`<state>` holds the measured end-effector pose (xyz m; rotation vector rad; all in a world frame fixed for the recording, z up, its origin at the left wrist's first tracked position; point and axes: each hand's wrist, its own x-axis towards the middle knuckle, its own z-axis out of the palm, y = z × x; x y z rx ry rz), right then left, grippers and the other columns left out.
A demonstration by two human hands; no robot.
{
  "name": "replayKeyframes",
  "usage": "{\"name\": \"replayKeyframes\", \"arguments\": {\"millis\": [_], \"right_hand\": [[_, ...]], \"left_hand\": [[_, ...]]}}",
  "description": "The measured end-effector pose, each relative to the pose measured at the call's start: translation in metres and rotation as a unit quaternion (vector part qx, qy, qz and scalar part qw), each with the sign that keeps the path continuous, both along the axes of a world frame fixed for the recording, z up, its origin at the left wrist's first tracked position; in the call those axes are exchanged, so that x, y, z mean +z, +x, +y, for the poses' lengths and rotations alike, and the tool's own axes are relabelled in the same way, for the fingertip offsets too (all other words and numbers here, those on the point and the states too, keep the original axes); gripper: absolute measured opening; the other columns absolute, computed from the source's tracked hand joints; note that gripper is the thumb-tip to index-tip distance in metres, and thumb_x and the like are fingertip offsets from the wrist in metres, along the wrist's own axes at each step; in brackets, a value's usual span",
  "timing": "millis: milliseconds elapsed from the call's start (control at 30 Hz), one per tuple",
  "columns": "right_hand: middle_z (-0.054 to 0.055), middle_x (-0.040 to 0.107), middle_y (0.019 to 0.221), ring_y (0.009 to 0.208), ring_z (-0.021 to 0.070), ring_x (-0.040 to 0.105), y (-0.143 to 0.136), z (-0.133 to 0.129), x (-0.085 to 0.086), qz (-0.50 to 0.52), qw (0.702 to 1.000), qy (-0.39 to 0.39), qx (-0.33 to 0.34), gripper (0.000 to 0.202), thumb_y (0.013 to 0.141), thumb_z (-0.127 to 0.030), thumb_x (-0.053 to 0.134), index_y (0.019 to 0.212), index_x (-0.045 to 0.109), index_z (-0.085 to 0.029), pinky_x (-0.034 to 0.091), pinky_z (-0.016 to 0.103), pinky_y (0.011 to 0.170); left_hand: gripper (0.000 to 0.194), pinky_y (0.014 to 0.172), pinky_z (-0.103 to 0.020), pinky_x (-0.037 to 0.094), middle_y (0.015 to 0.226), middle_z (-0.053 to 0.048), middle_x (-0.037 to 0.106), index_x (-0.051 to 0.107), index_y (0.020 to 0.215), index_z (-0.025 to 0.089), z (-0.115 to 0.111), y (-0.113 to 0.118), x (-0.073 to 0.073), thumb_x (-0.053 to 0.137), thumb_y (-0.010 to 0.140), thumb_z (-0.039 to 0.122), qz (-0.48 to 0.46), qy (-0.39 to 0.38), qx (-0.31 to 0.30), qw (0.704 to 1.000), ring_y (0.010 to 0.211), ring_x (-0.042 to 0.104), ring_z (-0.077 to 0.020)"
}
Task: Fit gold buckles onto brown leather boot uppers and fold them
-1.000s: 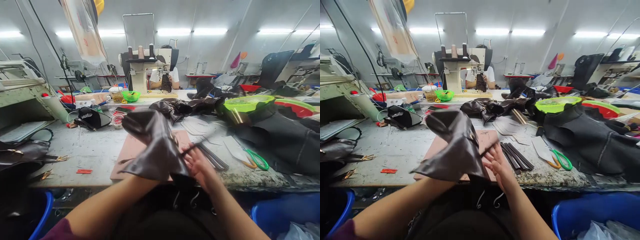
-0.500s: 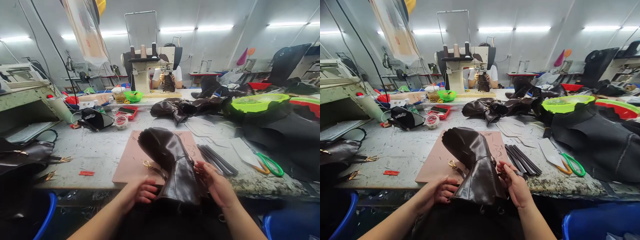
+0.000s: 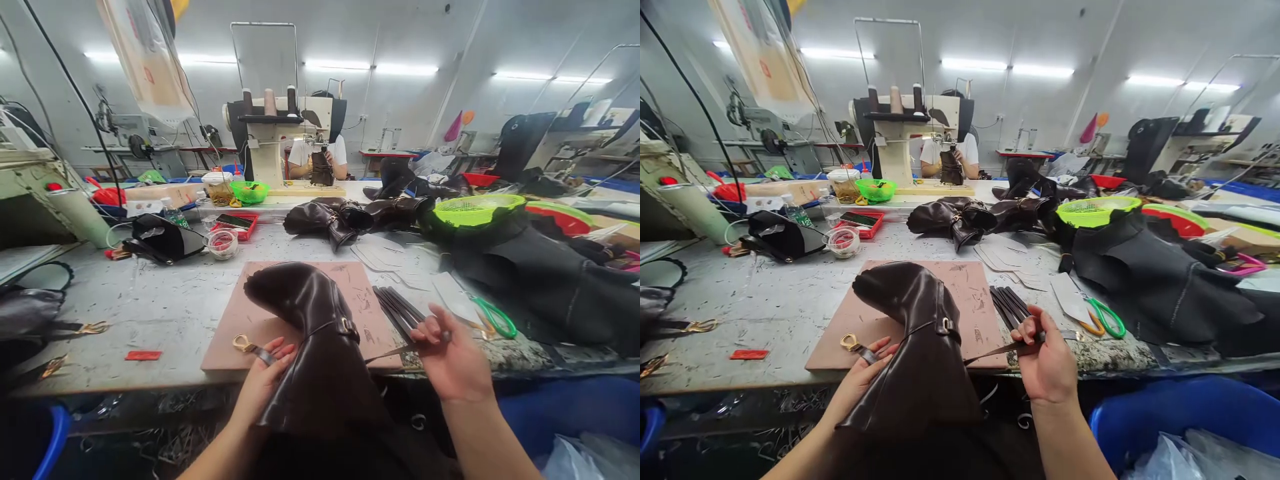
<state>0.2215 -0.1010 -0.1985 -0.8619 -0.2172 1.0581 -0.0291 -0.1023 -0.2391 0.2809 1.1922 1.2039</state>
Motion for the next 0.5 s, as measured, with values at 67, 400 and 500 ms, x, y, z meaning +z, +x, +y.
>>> {"name": "replayKeyframes", "arguments": {"millis": [67, 400, 500], "right_hand": [[-0.008, 0.037, 0.048, 0.045, 0.0048, 0.033, -0.004, 0.0, -0.002, -0.004, 0.999, 0.031, -0.017, 0.009, 0.059, -0.024, 0.062, 0.064, 0.061, -0.018, 0.035, 0.017, 0.044], [0.004, 0.059, 0.094, 0.092, 0.0196, 0.052, 0.0, -0.012, -0.009, -0.417, 0.907, 0.063, -0.015, 0.022, 0.079, -0.033, 0.053, 0.095, 0.064, -0.022, 0.036, 0.038, 0.088], [-0.002, 0.052, 0.065, 0.066, 0.0148, 0.051, -0.004, -0.021, -0.006, -0.353, 0.929, 0.11, -0.015, 0.027, 0.084, -0.036, 0.046, 0.103, 0.06, -0.022, 0.042, 0.032, 0.069]], "left_hand": [[0.026, 0.061, -0.023, 0.051, 0.076, -0.005, 0.068, 0.056, 0.089, 0.014, -0.007, -0.006, 0.003, 0.052, 0.071, -0.004, -0.02, -0.012, 0.045, 0.999, 0.065, 0.065, -0.0134], [0.035, 0.071, -0.028, 0.052, 0.08, -0.003, 0.069, 0.053, 0.108, 0.021, -0.018, -0.021, 0.007, 0.055, 0.076, 0.009, 0.008, 0.062, 0.025, 0.998, 0.076, 0.065, -0.0158], [0.048, 0.078, -0.028, 0.048, 0.088, -0.003, 0.068, 0.051, 0.114, 0.023, -0.017, -0.024, 0.011, 0.066, 0.069, 0.024, 0.117, 0.136, -0.036, 0.983, 0.085, 0.061, -0.0184]]}}
